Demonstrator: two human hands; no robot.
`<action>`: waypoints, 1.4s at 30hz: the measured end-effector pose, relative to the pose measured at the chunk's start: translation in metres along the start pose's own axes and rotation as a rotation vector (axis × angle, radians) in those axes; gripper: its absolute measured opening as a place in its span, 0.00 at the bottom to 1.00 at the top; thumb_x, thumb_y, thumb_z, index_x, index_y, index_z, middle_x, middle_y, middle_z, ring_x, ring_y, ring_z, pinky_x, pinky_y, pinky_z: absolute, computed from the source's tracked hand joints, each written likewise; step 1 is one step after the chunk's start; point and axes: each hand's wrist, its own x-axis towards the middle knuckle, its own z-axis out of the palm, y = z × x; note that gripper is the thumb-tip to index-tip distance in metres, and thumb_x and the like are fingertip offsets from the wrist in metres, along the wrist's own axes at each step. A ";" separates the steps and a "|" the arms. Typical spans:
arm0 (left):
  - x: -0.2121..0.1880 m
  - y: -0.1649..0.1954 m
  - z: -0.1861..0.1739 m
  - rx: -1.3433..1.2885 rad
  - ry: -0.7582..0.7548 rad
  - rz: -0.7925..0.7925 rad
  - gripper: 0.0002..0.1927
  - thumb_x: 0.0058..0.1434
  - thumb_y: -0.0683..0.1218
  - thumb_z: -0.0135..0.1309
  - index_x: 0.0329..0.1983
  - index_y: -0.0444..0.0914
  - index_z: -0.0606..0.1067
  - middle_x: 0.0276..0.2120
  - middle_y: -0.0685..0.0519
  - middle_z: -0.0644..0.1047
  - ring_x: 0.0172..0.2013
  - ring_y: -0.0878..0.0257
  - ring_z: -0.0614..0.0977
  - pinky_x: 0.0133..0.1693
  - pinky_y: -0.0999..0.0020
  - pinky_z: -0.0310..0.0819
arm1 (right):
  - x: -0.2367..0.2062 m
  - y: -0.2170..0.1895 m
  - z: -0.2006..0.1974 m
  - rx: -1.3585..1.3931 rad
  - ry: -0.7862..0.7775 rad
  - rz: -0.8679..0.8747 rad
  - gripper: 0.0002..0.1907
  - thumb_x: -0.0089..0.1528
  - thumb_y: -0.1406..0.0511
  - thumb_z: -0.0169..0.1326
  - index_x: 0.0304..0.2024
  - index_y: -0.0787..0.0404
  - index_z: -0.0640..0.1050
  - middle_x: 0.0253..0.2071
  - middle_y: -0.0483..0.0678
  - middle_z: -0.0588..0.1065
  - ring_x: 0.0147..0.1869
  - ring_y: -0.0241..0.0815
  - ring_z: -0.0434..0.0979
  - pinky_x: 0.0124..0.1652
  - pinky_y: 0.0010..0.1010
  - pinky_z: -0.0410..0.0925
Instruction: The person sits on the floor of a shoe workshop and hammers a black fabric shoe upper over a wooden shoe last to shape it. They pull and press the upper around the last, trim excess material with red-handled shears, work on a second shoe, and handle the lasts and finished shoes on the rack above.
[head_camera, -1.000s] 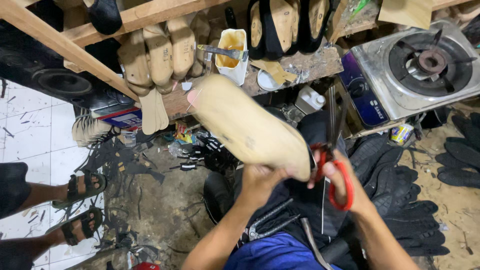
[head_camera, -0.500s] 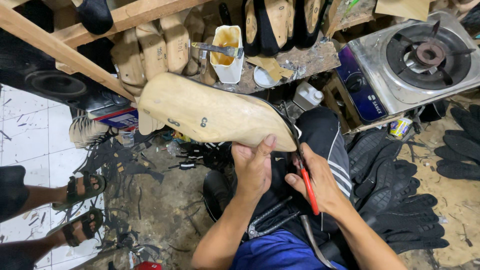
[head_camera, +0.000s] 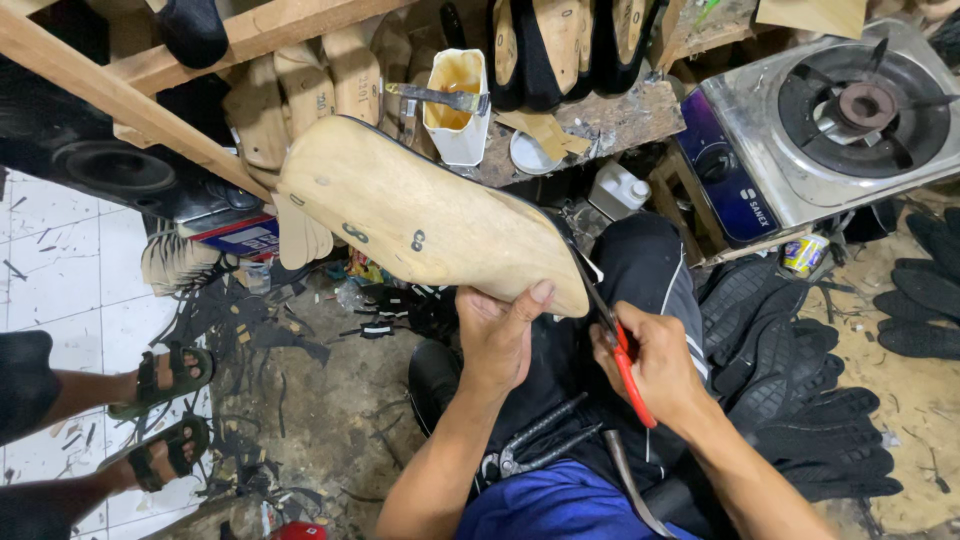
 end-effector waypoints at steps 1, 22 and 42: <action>-0.001 0.000 0.000 -0.002 0.006 -0.019 0.28 0.58 0.32 0.63 0.60 0.29 0.67 0.52 0.45 0.76 0.51 0.60 0.80 0.56 0.62 0.77 | 0.000 0.000 0.001 -0.035 0.004 0.019 0.10 0.54 0.70 0.60 0.25 0.65 0.71 0.15 0.53 0.67 0.17 0.43 0.67 0.22 0.32 0.61; 0.004 0.004 0.003 0.041 -0.049 -0.142 0.29 0.59 0.33 0.62 0.62 0.31 0.66 0.52 0.46 0.77 0.52 0.60 0.80 0.55 0.65 0.77 | 0.013 0.006 -0.001 0.035 -0.003 0.056 0.09 0.51 0.72 0.57 0.24 0.65 0.69 0.16 0.51 0.64 0.18 0.38 0.63 0.22 0.32 0.61; 0.003 -0.020 -0.035 0.076 0.285 -0.253 0.28 0.59 0.34 0.58 0.63 0.33 0.66 0.55 0.49 0.75 0.53 0.63 0.78 0.56 0.66 0.73 | 0.159 0.256 -0.142 -0.670 0.443 0.126 0.17 0.55 0.67 0.67 0.39 0.71 0.76 0.40 0.64 0.75 0.46 0.64 0.76 0.46 0.50 0.69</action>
